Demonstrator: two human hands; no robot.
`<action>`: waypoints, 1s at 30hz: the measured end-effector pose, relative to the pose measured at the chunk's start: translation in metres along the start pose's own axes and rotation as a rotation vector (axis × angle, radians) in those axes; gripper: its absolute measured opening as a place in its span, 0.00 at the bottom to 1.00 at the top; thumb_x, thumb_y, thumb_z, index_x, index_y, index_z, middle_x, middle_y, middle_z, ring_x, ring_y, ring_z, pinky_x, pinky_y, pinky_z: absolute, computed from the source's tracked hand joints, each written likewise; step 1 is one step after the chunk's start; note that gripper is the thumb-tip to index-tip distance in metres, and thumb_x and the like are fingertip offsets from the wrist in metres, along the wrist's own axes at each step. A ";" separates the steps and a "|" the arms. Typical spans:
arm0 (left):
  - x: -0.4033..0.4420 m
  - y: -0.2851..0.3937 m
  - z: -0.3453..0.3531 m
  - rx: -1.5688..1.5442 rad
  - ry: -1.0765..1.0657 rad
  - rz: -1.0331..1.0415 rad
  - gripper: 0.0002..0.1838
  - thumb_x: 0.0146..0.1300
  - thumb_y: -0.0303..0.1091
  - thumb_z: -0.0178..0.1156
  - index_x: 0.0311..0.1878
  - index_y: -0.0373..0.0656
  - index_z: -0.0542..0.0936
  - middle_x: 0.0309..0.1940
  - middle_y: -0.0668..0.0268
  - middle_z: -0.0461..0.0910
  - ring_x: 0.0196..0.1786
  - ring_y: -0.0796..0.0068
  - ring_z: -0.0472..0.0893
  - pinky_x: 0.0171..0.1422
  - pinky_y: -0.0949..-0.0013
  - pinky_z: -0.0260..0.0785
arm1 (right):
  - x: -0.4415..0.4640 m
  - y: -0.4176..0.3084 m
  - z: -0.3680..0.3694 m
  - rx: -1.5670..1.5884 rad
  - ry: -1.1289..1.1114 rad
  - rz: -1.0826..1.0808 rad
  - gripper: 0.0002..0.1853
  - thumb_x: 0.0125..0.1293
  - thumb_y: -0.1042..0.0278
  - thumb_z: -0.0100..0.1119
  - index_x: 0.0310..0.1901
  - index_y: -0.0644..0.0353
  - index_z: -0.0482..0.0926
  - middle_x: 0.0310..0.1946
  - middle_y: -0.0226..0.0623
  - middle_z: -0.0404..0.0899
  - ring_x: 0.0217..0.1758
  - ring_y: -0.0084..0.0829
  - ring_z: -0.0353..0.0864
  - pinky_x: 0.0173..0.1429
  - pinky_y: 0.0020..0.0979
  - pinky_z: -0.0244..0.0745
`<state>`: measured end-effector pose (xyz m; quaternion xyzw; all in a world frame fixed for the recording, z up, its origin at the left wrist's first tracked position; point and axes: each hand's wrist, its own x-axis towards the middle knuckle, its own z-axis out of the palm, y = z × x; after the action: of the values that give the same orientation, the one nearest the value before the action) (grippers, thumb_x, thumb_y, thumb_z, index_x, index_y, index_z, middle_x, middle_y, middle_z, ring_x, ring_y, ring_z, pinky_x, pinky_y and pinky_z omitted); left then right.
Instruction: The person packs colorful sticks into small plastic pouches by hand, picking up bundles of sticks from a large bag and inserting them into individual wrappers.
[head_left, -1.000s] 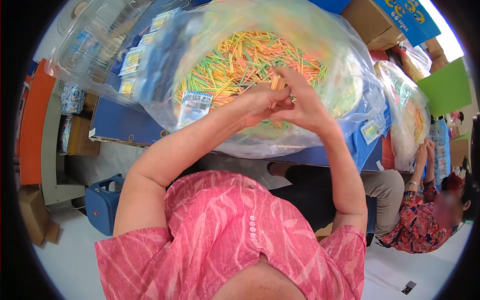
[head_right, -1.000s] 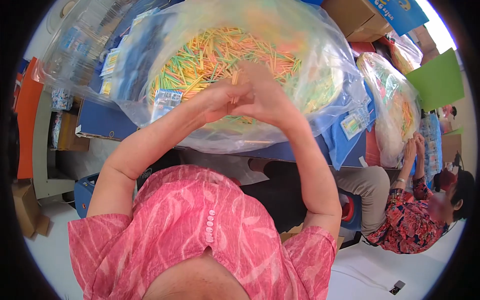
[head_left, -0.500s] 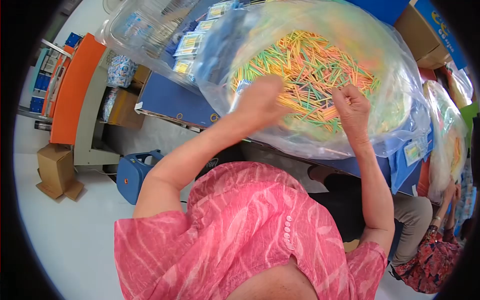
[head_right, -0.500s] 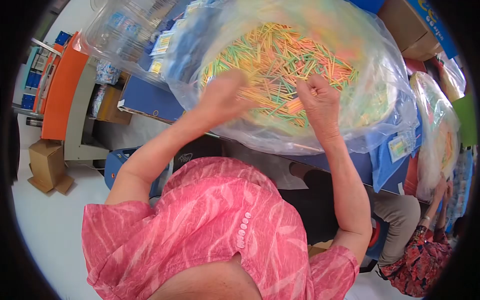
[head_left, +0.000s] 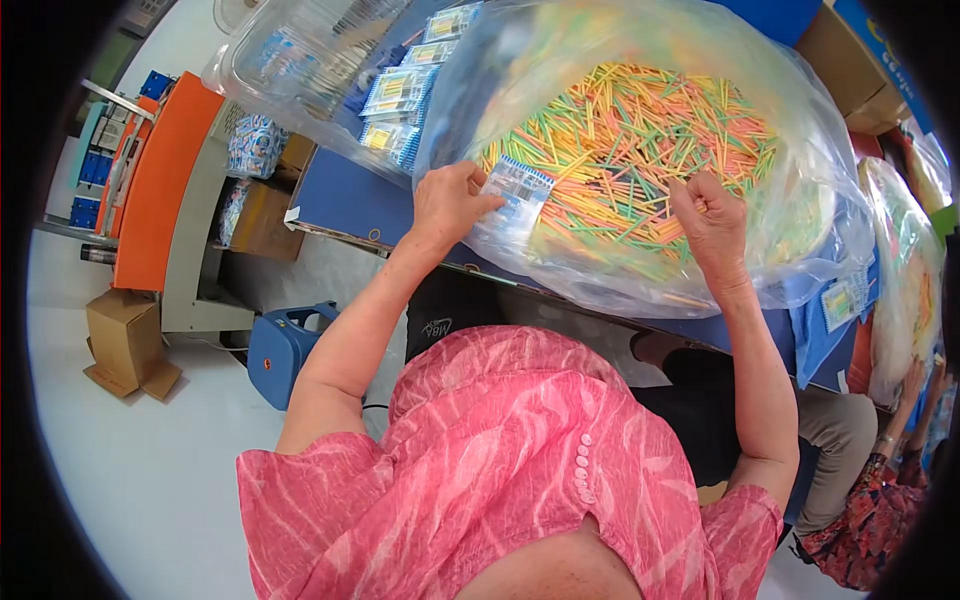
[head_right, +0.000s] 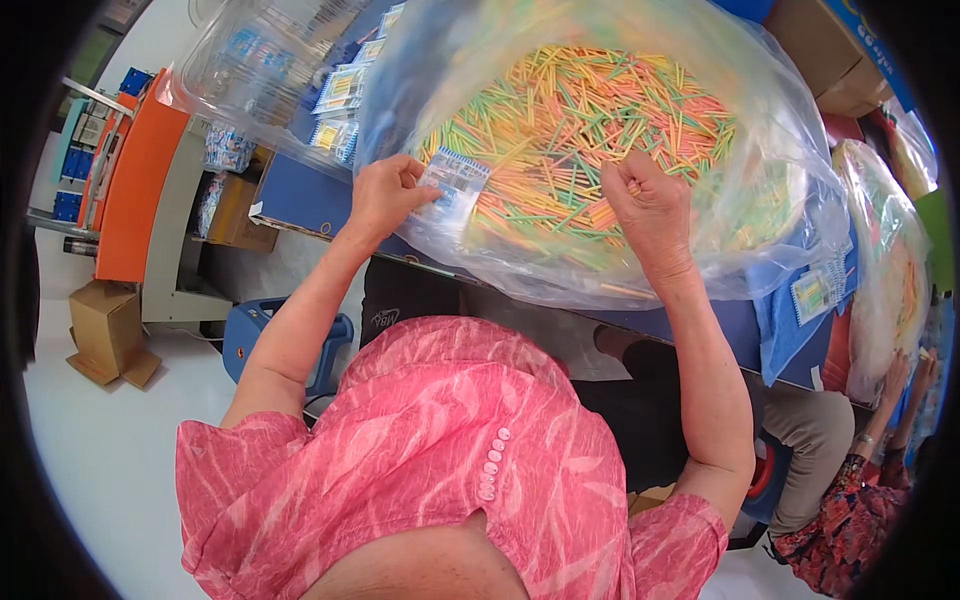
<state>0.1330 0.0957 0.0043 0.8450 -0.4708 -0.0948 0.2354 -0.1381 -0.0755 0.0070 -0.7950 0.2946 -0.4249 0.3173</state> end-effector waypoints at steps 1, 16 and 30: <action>0.000 0.000 0.000 0.000 0.032 -0.004 0.16 0.46 0.40 0.74 0.32 0.39 0.82 0.24 0.59 0.82 0.27 0.65 0.81 0.32 0.64 0.69 | 0.000 0.001 0.000 0.001 0.004 0.001 0.14 0.59 0.74 0.65 0.23 0.62 0.68 0.16 0.27 0.66 0.22 0.15 0.61 0.26 0.22 0.61; 0.002 0.060 0.009 -0.716 0.089 0.231 0.04 0.61 0.26 0.64 0.37 0.36 0.82 0.29 0.66 0.84 0.30 0.77 0.82 0.36 0.72 0.72 | 0.010 -0.008 -0.008 0.295 -0.131 0.145 0.14 0.61 0.72 0.63 0.20 0.59 0.70 0.16 0.21 0.65 0.20 0.13 0.59 0.23 0.22 0.56; 0.012 0.111 0.042 -1.076 -0.523 0.113 0.05 0.58 0.26 0.68 0.35 0.37 0.83 0.28 0.70 0.82 0.30 0.86 0.78 0.35 0.81 0.70 | 0.028 -0.039 -0.041 0.535 -0.271 0.569 0.15 0.62 0.63 0.65 0.21 0.54 0.73 0.17 0.19 0.67 0.18 0.11 0.62 0.21 0.19 0.54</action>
<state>0.0404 0.0232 0.0225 0.5296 -0.4431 -0.5118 0.5111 -0.1525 -0.0821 0.0676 -0.6200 0.3375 -0.2734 0.6534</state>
